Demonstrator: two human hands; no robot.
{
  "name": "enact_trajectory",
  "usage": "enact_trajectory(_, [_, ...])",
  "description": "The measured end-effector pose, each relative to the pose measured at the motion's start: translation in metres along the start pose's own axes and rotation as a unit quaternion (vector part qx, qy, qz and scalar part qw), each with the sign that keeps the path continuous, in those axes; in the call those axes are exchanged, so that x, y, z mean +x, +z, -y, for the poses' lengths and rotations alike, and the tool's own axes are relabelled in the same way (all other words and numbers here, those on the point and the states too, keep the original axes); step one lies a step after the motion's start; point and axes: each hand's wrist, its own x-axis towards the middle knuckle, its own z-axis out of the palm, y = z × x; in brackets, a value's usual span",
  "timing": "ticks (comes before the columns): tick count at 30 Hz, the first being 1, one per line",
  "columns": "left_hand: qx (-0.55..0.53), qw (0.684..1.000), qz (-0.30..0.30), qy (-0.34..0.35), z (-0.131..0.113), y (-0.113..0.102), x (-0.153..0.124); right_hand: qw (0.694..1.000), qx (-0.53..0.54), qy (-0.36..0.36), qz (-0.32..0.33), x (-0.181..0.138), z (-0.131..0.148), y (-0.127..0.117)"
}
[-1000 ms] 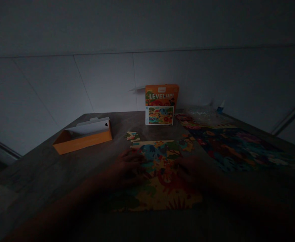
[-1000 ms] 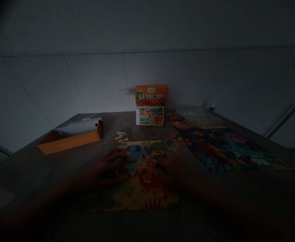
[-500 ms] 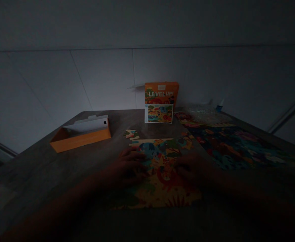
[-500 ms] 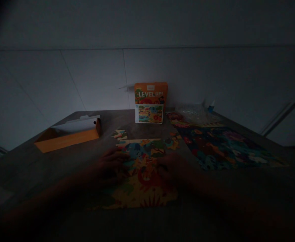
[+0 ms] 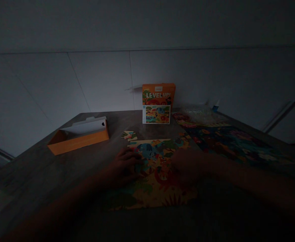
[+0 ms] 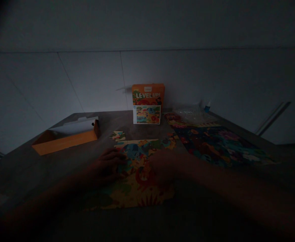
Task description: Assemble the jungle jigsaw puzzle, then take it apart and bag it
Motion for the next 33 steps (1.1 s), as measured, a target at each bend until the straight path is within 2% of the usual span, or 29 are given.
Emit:
enact_trajectory(2, [0.011, 0.999, 0.038, 0.004, -0.007, -0.004, -0.002, 0.999, -0.034, -0.017, 0.021, 0.001, 0.010, -0.005])
enact_trajectory(5, [0.013, 0.997, 0.073, -0.005, -0.017, -0.008, -0.003, 0.998, -0.062, -0.031, 0.010, 0.002, 0.018, -0.001])
enact_trajectory(9, [-0.004, 0.999, 0.048, -0.009, -0.019, -0.009, -0.001, 0.998, -0.054, -0.022, 0.000, -0.004, 0.018, 0.014])
enact_trajectory(14, [-0.011, 1.000, 0.018, 0.005, -0.015, -0.009, 0.002, 0.998, -0.020, 0.047, -0.032, -0.016, 0.012, 0.032])
enact_trajectory(17, [-0.015, 1.000, 0.007, -0.009, -0.016, -0.010, 0.003, 0.998, -0.033, 0.040, -0.019, -0.014, 0.009, 0.021])
enact_trajectory(22, [0.012, 0.999, -0.009, -0.043, -0.012, -0.007, 0.002, 0.997, -0.007, 0.017, 0.077, 0.000, 0.012, -0.011])
enact_trajectory(24, [0.033, 0.997, -0.005, -0.064, -0.011, -0.005, 0.001, 0.997, -0.024, -0.008, 0.067, 0.006, 0.018, -0.010])
enact_trajectory(27, [0.046, 0.996, -0.003, -0.081, -0.011, -0.003, 0.001, 0.998, -0.047, -0.038, 0.001, 0.010, 0.026, 0.003])
enact_trajectory(29, [0.044, 0.995, -0.009, -0.089, -0.012, -0.003, 0.002, 0.999, -0.029, -0.034, -0.022, 0.012, 0.028, 0.010])
enact_trajectory(31, [0.035, 0.995, -0.015, -0.093, -0.014, -0.003, 0.003, 0.999, -0.021, -0.023, -0.013, 0.012, 0.026, 0.009])
enact_trajectory(33, [0.022, 0.996, -0.019, -0.090, -0.015, -0.004, 0.003, 0.999, -0.028, -0.024, 0.031, 0.012, 0.022, 0.003])
